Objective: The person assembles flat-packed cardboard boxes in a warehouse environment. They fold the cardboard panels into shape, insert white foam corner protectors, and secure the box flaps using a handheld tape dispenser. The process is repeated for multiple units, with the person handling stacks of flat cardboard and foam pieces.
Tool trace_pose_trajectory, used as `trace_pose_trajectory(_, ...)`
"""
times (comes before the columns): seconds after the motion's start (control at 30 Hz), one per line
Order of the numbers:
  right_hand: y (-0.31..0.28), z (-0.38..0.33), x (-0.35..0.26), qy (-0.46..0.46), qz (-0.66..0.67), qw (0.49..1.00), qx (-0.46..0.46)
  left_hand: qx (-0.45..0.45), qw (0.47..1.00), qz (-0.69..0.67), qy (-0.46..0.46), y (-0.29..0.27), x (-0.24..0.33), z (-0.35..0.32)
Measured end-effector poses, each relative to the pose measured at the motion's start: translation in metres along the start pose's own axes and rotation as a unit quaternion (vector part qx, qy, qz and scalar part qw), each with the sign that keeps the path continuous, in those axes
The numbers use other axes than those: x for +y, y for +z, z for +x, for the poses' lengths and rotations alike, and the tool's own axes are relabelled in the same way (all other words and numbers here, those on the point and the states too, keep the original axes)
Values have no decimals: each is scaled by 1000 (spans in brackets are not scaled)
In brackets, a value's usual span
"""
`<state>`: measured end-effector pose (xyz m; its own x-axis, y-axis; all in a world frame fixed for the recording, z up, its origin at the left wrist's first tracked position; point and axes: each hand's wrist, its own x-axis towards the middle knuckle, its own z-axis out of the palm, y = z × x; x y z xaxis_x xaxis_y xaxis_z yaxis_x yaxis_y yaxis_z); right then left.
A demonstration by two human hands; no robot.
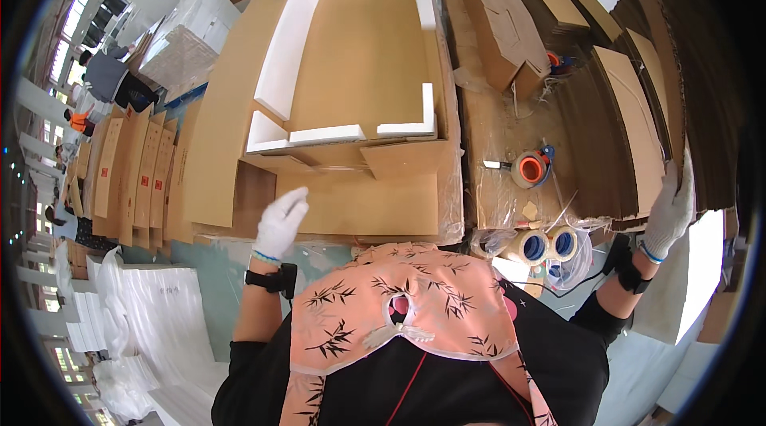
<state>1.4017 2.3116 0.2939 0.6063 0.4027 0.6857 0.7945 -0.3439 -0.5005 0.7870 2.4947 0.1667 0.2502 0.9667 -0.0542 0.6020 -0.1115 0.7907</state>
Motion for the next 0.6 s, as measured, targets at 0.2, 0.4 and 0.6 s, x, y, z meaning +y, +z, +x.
trace_pose_trajectory(0.2,57,-43,-190,-77,178,960,-201,113,916,-378,78,-99,4,27)
trace_pose_trajectory(0.4,107,-65,-268,-330,66,908,-250,184,841,-499,100,-183,-6,35)
trace_pose_trajectory(0.6,125,-70,-277,-418,3,872,-256,282,731,-621,22,-216,-23,38)
